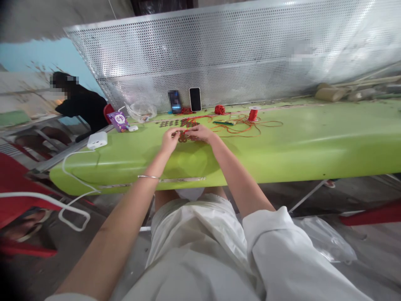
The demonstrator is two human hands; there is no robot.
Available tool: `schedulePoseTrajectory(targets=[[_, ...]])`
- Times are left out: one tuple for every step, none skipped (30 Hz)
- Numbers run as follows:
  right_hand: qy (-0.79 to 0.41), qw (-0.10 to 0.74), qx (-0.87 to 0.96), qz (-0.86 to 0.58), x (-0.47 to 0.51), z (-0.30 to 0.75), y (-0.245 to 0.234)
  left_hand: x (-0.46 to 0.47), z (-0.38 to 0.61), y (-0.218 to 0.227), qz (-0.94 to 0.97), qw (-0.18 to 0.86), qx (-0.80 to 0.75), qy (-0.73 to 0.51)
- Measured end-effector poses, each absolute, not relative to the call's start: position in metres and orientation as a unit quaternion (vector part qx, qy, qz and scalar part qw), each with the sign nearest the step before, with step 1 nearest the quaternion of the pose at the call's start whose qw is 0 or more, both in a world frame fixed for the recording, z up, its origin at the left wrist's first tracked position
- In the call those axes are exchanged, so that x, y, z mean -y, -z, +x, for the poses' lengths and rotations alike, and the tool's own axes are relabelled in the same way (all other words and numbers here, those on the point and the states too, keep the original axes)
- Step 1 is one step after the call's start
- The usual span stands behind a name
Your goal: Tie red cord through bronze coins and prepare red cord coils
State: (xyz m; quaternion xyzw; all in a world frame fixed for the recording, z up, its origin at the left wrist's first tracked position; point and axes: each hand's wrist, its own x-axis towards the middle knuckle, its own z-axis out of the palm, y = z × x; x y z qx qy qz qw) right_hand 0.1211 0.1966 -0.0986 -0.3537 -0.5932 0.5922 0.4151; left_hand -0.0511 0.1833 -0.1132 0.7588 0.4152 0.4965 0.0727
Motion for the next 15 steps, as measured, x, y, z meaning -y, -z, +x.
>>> schedulePoseTrajectory(targets=[[-0.591,0.416,0.593,-0.354,-0.1965,0.1210,0.0986,-0.1829,-0.0511,0.1128,0.759,0.071,-0.414,-0.498],[-0.591,0.416,0.594,-0.355,-0.1963,0.1209,0.0985,-0.1824,-0.0511,0.1124,0.759,0.069,-0.414,-0.499],[-0.590,0.415,0.594,-0.355,-0.1961,0.1208,0.0984,-0.1821,-0.0511,0.1122,0.759,0.068,-0.413,-0.499],[-0.590,0.415,0.594,-0.356,-0.1958,0.1208,0.0982,-0.1818,-0.0511,0.1120,0.759,0.066,-0.413,-0.499],[-0.589,0.415,0.595,-0.357,-0.1954,0.1207,0.0980,-0.1817,-0.0510,0.1120,0.759,0.064,-0.414,-0.499],[-0.588,0.415,0.596,-0.357,-0.1949,0.1206,0.0977,-0.1817,-0.0510,0.1121,0.759,0.063,-0.415,-0.497],[-0.586,0.415,0.597,-0.358,-0.1944,0.1206,0.0974,-0.1819,-0.0510,0.1123,0.759,0.061,-0.417,-0.496],[-0.584,0.416,0.599,-0.358,-0.1939,0.1207,0.0970,-0.1820,-0.0509,0.1125,0.759,0.059,-0.419,-0.495],[-0.581,0.417,0.600,-0.358,-0.1933,0.1208,0.0966,-0.1821,-0.0509,0.1126,0.758,0.057,-0.420,-0.495],[-0.577,0.420,0.602,-0.358,-0.1928,0.1210,0.0962,-0.1822,-0.0509,0.1127,0.758,0.055,-0.421,-0.496],[-0.573,0.423,0.604,-0.358,-0.1925,0.1212,0.0959,-0.1823,-0.0509,0.1126,0.757,0.052,-0.421,-0.497],[-0.569,0.427,0.606,-0.357,-0.1923,0.1214,0.0957,-0.1822,-0.0509,0.1125,0.756,0.050,-0.422,-0.498],[-0.564,0.432,0.607,-0.356,-0.1924,0.1215,0.0957,-0.1821,-0.0510,0.1123,0.755,0.048,-0.422,-0.500],[-0.560,0.436,0.608,-0.356,-0.1927,0.1216,0.0958,-0.1820,-0.0511,0.1120,0.754,0.046,-0.422,-0.501],[-0.555,0.441,0.609,-0.356,-0.1933,0.1215,0.0961,-0.1819,-0.0513,0.1118,0.753,0.044,-0.422,-0.503]])
